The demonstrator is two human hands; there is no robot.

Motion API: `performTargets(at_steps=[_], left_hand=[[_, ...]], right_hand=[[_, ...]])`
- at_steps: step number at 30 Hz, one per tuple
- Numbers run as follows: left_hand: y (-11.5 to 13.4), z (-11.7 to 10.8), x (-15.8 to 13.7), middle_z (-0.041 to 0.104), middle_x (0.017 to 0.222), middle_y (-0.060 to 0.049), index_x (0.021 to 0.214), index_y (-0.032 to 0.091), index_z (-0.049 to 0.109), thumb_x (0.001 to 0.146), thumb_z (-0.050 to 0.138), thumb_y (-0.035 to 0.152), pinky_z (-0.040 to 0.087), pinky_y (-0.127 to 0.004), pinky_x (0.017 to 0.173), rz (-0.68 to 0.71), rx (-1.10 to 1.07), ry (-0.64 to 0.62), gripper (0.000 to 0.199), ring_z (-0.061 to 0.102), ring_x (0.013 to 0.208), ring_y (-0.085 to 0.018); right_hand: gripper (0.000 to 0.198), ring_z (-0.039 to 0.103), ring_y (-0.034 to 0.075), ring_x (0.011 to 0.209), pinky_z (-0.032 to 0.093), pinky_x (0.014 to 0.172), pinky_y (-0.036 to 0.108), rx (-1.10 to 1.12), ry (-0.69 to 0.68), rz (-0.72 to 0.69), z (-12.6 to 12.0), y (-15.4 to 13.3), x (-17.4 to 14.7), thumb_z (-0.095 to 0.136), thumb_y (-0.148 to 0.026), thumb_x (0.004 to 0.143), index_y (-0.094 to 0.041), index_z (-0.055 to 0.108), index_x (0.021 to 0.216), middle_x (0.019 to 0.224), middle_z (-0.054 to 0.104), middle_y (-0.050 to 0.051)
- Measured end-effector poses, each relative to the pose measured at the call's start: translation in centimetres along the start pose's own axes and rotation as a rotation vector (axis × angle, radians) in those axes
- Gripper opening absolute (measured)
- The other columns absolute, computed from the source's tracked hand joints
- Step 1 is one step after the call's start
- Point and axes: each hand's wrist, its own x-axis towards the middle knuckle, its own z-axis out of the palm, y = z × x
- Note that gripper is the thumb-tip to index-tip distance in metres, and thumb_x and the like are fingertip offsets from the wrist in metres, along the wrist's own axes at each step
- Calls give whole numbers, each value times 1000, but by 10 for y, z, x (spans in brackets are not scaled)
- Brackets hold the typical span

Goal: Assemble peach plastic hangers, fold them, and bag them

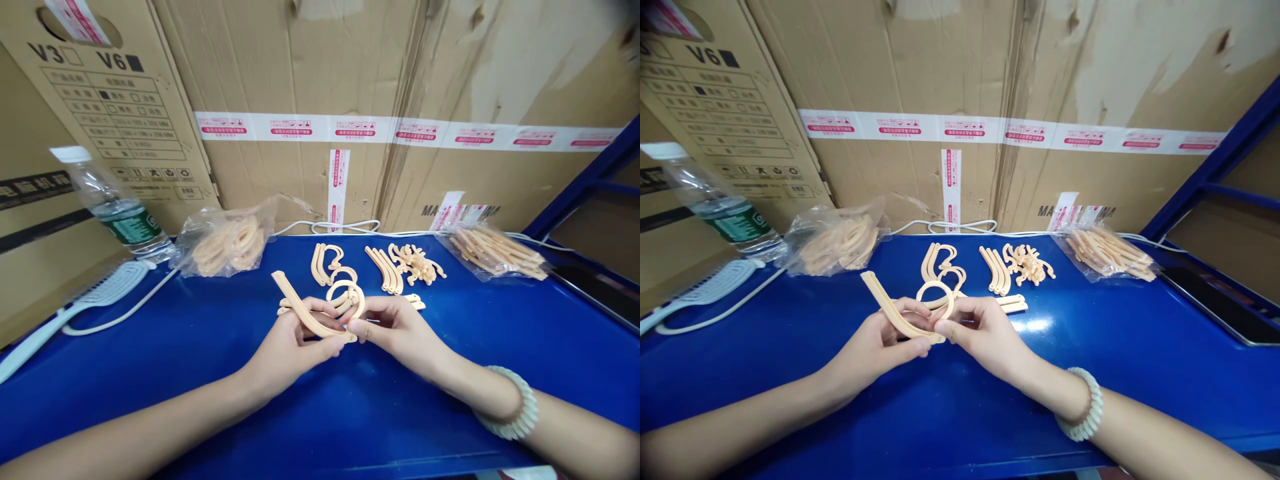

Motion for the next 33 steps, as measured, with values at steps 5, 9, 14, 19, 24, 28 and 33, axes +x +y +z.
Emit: performTargets(at_steps=[5,9,14,19,24,28,33], left_hand=[[-2,0,-1,69,72,2,85,16,56,72,78,22,50,-22,66,-45,-74,-8,27,62,65,-10],[0,-3,1,70,75,1,86,16,56,71,79,23,47,-20,65,-72,-118,3,28,60,66,-9],[3,-3,2,70,74,-1,84,15,58,66,83,23,48,-22,66,-102,-185,29,32,61,68,-10],[3,-4,2,72,76,-2,85,14,60,65,85,20,49,-21,70,-140,-276,24,31,62,71,-10],[1,-6,3,72,77,-3,87,14,63,68,85,20,50,-21,72,-156,-335,16,29,63,72,-10],[0,-7,4,72,78,-3,89,15,65,71,84,20,51,-21,73,-156,-380,4,27,64,73,-11],[1,-8,5,73,84,-4,91,14,65,74,82,18,53,-21,77,-170,-416,7,24,66,79,-11]], right_hand=[[32,56,12,60,47,59,26,-4,21,-21,-9,-1,5,72,-45,78,-16,70,94,72,66,2],[29,61,15,65,48,60,28,-293,285,-205,-51,-7,18,68,-42,82,-18,69,99,75,69,3],[13,63,22,82,48,76,37,-932,115,-314,-98,-8,29,65,-28,85,-18,73,86,88,72,8],[10,57,27,92,46,81,42,-1312,-18,-343,-101,4,33,71,-21,80,-18,75,88,97,70,10],[8,58,26,90,46,81,41,-1292,-30,-379,-102,11,39,67,-14,82,-19,73,79,93,71,9],[9,63,23,89,47,81,39,-1081,32,-432,-103,9,38,64,-17,85,-19,71,79,91,72,7],[18,63,16,54,50,55,30,-512,282,-298,-86,-2,30,59,-35,90,-19,66,91,65,68,2]])
